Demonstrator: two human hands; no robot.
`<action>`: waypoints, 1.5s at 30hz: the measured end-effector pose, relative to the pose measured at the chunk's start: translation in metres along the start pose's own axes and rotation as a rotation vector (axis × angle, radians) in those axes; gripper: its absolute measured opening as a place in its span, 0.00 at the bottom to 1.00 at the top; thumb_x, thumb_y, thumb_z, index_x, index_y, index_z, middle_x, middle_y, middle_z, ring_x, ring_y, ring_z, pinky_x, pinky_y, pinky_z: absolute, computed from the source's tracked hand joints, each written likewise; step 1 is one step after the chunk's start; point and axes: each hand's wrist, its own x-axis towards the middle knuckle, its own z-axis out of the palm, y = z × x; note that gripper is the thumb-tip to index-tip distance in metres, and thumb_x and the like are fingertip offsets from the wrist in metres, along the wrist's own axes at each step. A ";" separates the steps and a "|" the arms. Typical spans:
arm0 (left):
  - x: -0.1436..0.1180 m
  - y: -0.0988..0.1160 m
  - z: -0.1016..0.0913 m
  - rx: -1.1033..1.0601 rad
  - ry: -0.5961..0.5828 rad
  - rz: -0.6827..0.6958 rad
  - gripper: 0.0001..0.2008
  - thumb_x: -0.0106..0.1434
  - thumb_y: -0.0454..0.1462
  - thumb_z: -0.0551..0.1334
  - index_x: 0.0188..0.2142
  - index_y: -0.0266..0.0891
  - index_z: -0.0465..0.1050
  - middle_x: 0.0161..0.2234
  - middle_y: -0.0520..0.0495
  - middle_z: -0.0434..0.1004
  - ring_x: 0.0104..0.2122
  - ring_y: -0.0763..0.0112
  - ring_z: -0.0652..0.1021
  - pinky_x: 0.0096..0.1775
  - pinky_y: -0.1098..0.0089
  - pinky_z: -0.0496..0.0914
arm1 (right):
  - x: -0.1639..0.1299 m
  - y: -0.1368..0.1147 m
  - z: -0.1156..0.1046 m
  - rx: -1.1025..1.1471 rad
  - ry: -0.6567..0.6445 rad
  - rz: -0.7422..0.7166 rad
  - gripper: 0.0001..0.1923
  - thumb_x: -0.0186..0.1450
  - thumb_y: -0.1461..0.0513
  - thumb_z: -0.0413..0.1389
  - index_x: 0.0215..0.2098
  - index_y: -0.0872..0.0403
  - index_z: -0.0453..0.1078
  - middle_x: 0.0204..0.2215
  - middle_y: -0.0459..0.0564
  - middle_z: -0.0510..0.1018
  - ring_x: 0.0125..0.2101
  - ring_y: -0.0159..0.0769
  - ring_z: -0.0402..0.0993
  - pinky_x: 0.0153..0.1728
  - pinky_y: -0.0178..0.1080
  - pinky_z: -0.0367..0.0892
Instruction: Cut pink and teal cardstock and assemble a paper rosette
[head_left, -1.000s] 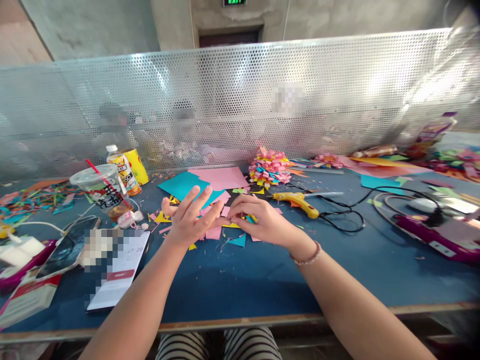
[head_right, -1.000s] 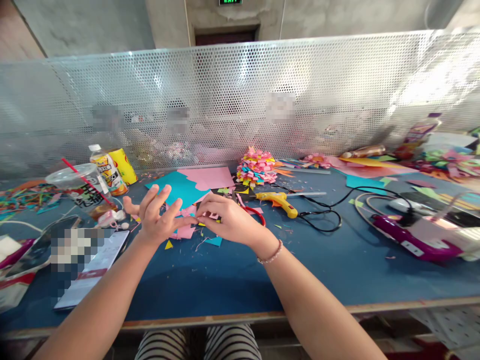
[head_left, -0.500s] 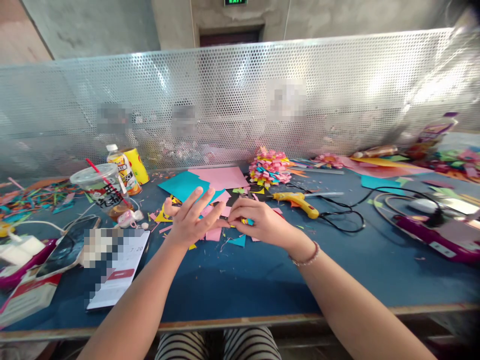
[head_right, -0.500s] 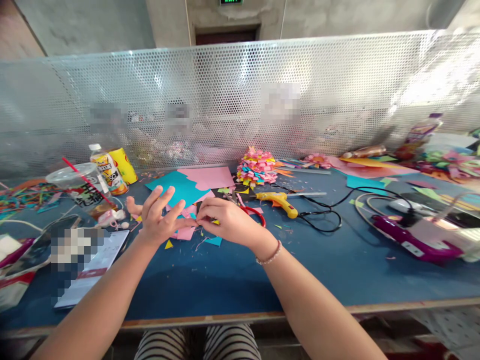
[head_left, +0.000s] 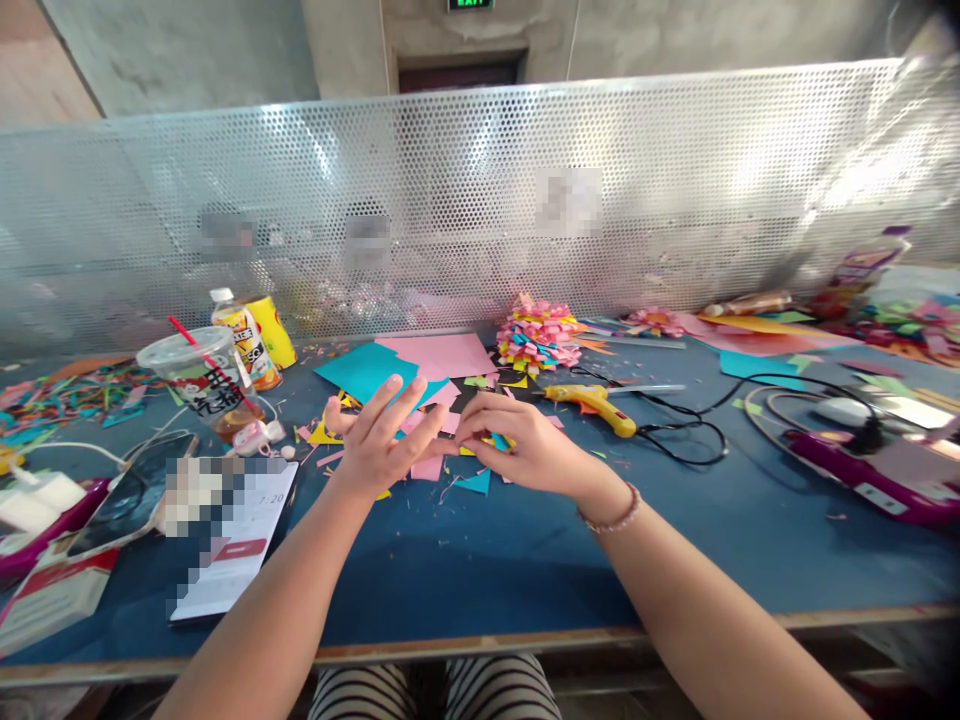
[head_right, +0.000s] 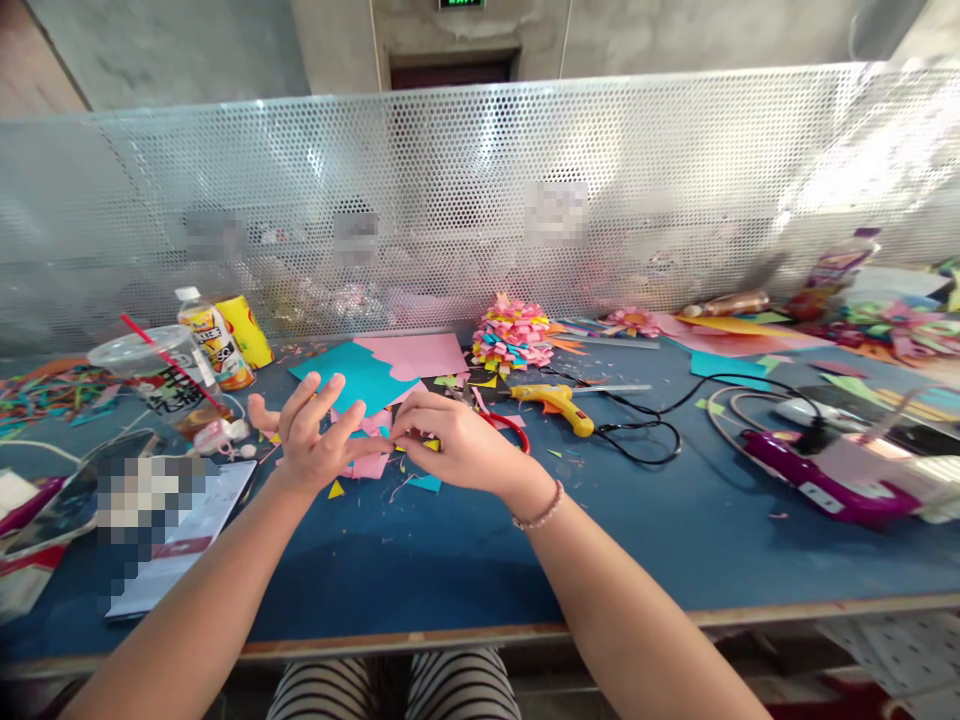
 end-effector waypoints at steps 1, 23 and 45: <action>0.000 0.000 0.000 -0.012 -0.002 0.000 0.24 0.53 0.55 0.56 0.48 0.54 0.63 0.48 0.53 0.70 0.57 0.65 0.61 0.58 0.57 0.31 | 0.000 0.000 0.000 0.005 -0.017 0.003 0.07 0.62 0.68 0.49 0.34 0.57 0.69 0.34 0.51 0.70 0.35 0.31 0.67 0.36 0.36 0.66; 0.002 0.003 0.001 -0.140 -0.072 0.000 0.23 0.54 0.54 0.56 0.48 0.52 0.65 0.48 0.50 0.72 0.56 0.66 0.63 0.59 0.58 0.31 | -0.002 0.006 0.003 -0.039 -0.062 0.028 0.07 0.62 0.67 0.50 0.30 0.57 0.70 0.31 0.50 0.71 0.32 0.30 0.67 0.34 0.34 0.66; 0.006 0.001 0.002 -0.161 -0.096 -0.116 0.23 0.55 0.52 0.58 0.47 0.46 0.66 0.48 0.46 0.70 0.52 0.64 0.67 0.58 0.57 0.41 | -0.003 0.011 0.008 -0.101 0.079 0.009 0.04 0.61 0.68 0.49 0.30 0.56 0.65 0.30 0.50 0.68 0.30 0.30 0.65 0.31 0.35 0.65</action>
